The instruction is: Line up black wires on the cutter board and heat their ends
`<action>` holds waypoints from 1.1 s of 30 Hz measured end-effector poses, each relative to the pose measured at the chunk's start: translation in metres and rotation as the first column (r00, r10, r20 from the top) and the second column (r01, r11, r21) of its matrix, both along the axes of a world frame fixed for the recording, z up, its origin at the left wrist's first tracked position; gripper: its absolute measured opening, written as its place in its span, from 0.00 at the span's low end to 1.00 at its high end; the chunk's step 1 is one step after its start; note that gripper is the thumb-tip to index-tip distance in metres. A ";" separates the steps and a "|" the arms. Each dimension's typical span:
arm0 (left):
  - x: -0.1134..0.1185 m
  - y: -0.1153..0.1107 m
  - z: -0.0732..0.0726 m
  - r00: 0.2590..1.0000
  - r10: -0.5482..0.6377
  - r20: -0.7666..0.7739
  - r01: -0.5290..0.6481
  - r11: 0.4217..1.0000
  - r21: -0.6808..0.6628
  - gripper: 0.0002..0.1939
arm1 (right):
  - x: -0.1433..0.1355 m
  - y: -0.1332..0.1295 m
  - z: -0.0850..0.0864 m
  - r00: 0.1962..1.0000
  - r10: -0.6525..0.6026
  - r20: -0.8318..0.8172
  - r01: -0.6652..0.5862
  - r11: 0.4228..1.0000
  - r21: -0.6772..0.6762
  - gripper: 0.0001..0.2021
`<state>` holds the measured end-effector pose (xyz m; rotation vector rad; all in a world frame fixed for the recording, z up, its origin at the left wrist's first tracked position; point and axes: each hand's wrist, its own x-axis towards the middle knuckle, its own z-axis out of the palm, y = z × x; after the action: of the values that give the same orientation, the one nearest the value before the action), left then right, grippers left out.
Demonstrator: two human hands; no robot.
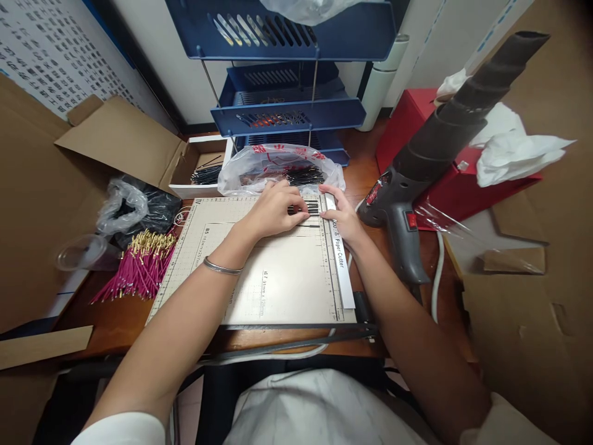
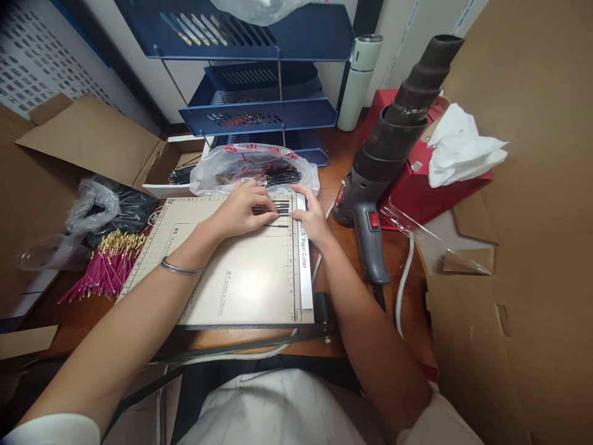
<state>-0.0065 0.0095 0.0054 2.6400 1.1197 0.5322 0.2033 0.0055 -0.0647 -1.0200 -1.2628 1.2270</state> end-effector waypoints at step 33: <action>-0.003 0.004 -0.003 0.843 0.482 0.238 -0.497 0.868 0.005 0.17 | -0.004 -0.039 0.056 0.971 -0.238 -0.018 0.237 0.954 0.183 0.19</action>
<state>-0.0093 0.0135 0.0023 2.2446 1.7291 0.9560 0.1991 -0.0338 -0.0088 -1.0063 -1.1942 0.9063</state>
